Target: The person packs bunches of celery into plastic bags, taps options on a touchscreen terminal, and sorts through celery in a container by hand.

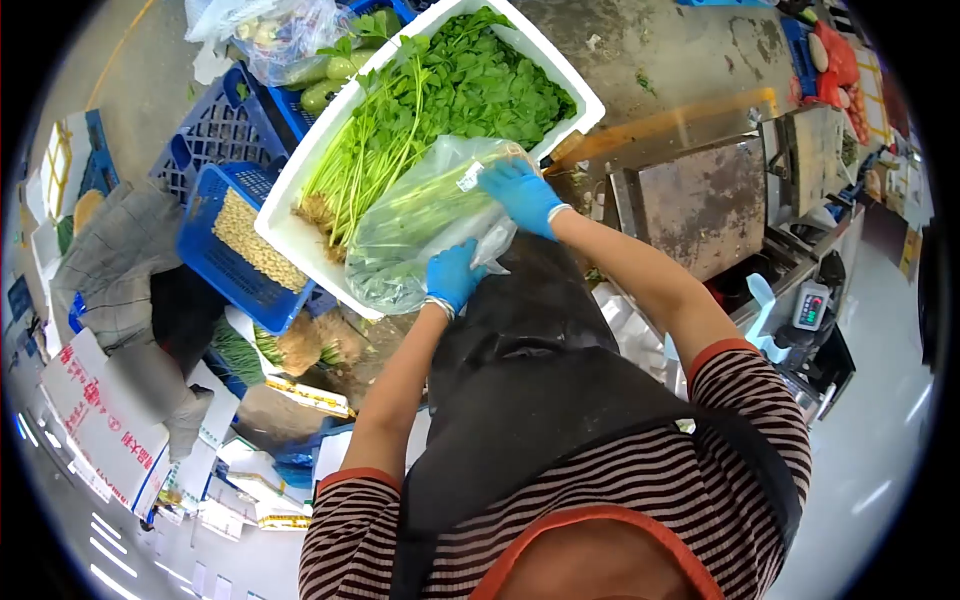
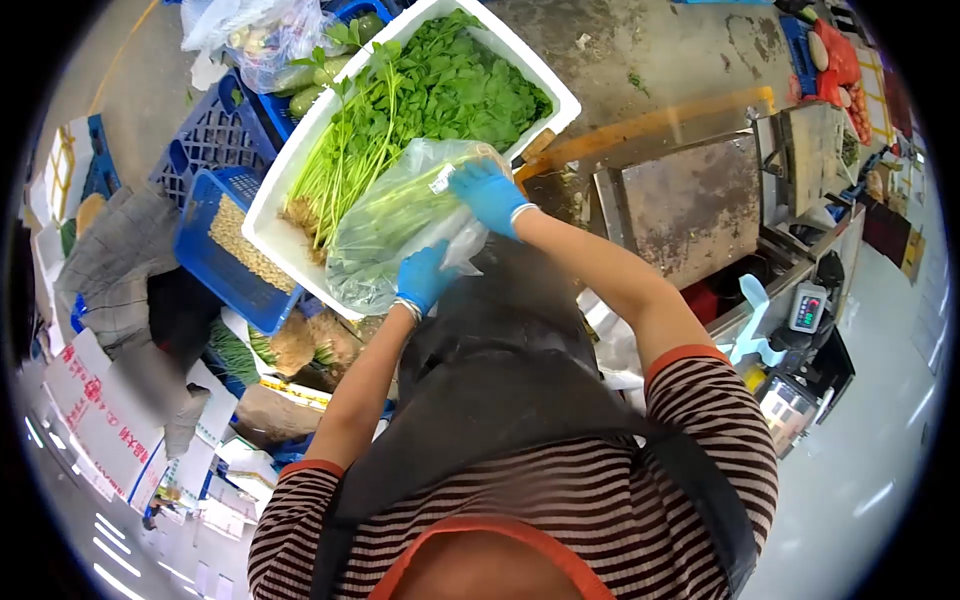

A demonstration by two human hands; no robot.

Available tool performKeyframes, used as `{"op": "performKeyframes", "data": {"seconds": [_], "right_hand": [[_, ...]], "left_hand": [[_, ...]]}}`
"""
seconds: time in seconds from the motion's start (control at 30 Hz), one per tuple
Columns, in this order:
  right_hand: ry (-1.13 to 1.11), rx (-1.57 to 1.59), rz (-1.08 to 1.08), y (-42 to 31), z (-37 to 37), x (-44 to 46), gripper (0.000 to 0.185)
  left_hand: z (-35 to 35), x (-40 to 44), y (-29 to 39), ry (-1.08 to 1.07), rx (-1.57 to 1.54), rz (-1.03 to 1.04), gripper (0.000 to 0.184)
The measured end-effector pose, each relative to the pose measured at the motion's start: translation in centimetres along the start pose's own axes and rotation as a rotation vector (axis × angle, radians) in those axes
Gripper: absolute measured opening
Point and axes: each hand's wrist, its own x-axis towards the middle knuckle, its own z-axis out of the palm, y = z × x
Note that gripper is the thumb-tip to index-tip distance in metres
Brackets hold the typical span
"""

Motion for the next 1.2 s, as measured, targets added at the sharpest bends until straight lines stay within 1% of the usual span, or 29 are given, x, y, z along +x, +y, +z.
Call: {"op": "performKeyframes", "data": {"seconds": [0.07, 0.17, 0.23, 0.27, 0.3, 0.33, 0.4, 0.43, 0.5, 0.53, 0.6, 0.63, 0.67, 0.7, 0.73, 0.8, 0.87, 0.9, 0.93, 1.0, 1.03, 1.07, 1.1, 1.13, 1.17, 1.2], "right_hand": [[-0.036, -0.02, 0.191, 0.7, -3.7, -0.3, 0.059], [0.242, 0.099, 0.39, 0.7, -5.1, 1.1, 0.066], [0.088, 0.087, 0.208, -1.1, -4.5, 2.9, 0.072], [0.014, 0.081, 0.116, -2.1, -4.0, 4.0, 0.076], [-0.046, 0.031, -0.01, -2.9, -2.2, 4.4, 0.084], [-0.131, 0.043, -0.052, -2.9, -0.7, 4.0, 0.085], [-0.296, 0.062, -0.128, -2.2, 1.8, 3.0, 0.087], [-0.172, 0.099, -0.142, -1.9, 2.3, 2.7, 0.079], [-0.11, 0.1, -0.21, -0.9, 2.1, 0.7, 0.068], [-0.058, 0.072, -0.221, 0.5, 1.2, 0.4, 0.062], [-0.177, 0.296, -0.191, 2.7, -2.9, -0.1, 0.045], [-0.047, 0.874, -0.157, 3.2, -2.7, -1.0, 0.047], [-0.048, 0.744, -0.21, 3.6, -9.4, -1.6, 0.066], [-0.257, 0.863, -0.165, 3.9, -16.1, -1.2, 0.084], [-0.001, 0.851, -0.316, 4.2, -17.4, -1.5, 0.088], [0.011, 0.751, -0.261, 5.1, -20.2, -1.3, 0.079], [0.006, 0.803, -0.091, 8.4, -22.5, -1.3, 0.065], [0.111, 0.79, -0.038, 11.1, -23.4, -1.3, 0.049], [0.213, 0.785, 0.017, 13.7, -24.3, -1.6, 0.034], [0.373, 0.935, 0.069, 20.6, -27.1, -2.1, 0.03], [0.4, 0.905, 0.19, 24.5, -28.3, -2.2, 0.032], [0.422, 0.874, 0.309, 28.7, -29.5, -2.3, 0.033], [0.489, 0.838, 0.321, 33.5, -31.4, -2.8, 0.035], [0.639, 0.806, 0.356, 38.8, -31.0, -2.4, 0.036], [0.622, 0.66, 0.461, 42.9, -34.0, -2.8, 0.036], [0.83, 0.557, 0.438, 47.7, -34.9, -2.7, 0.034]], "left_hand": [[-0.8, 0.4, 0.2, -0.043, -0.019, -0.005, 0.058], [-1.3, 0.5, 0.2, -0.066, -0.034, -0.001, 0.057], [-1.3, 0.8, 0.3, -0.124, -0.043, -0.025, 0.057], [-1.3, 0.9, 0.2, -0.118, -0.045, -0.021, 0.057], [-1.3, 1.0, 0.2, -0.114, -0.047, -0.017, 0.057], [-1.3, 1.0, 0.3, -0.109, -0.047, -0.012, 0.056], [-1.7, 1.2, 0.9, -0.1, -0.081, -0.036, 0.044], [-1.7, 1.4, 1.2, -0.096, -0.097, -0.044, 0.038], [0.3, 0.2, 0.4, -0.073, -0.186, -0.044, 0.04], [0.1, 0.9, -0.2, -0.044, -0.216, -0.01, 0.041], [-4.6, 0.8, 2.2, 0.007, -0.162, -0.013, 0.03], [-7.1, 0.6, 3.1, 0.084, -0.243, 0.045, 0.026], [-10.6, 0.6, 4.6, 0.069, -0.176, 0.101, 0.026], [-15.5, 0.8, 7.1, 0.104, -0.096, 0.198, 0.023], [-19.0, 1.4, 9.1, 0.107, -0.018, 0.253, 0.022], [-24.9, 4.2, 13.9, 0.253, -0.105, 0.401, 0.023], [-28.2, 6.7, 17.5, 0.204, -0.058, 0.252, 0.025], [-30.6, 8.0, 20.8, 0.149, 0.016, 0.041, 0.037], [-31.5, 9.4, 23.2, 0.364, -0.076, 0.039, 0.043], [-32.6, 11.5, 26.8, 0.769, -0.279, 0.031, 0.056], [-33.5, 12.3, 28.0, 0.863, -0.352, 0.076, 0.072], [-34.3, 13.1, 29.7, 0.967, -0.32, 0.085, 0.071], [-34.2, 14.1, 29.7, 0.982, -0.291, 0.057, 0.069], [-33.8, 14.7, 29.3, 0.997, -0.259, 0.026, 0.067], [-33.6, 15.1, 29.7, 0.919, -0.266, -0.003, 0.063], [-33.3, 15.4, 29.8, 0.844, -0.272, -0.031, 0.06]]}}
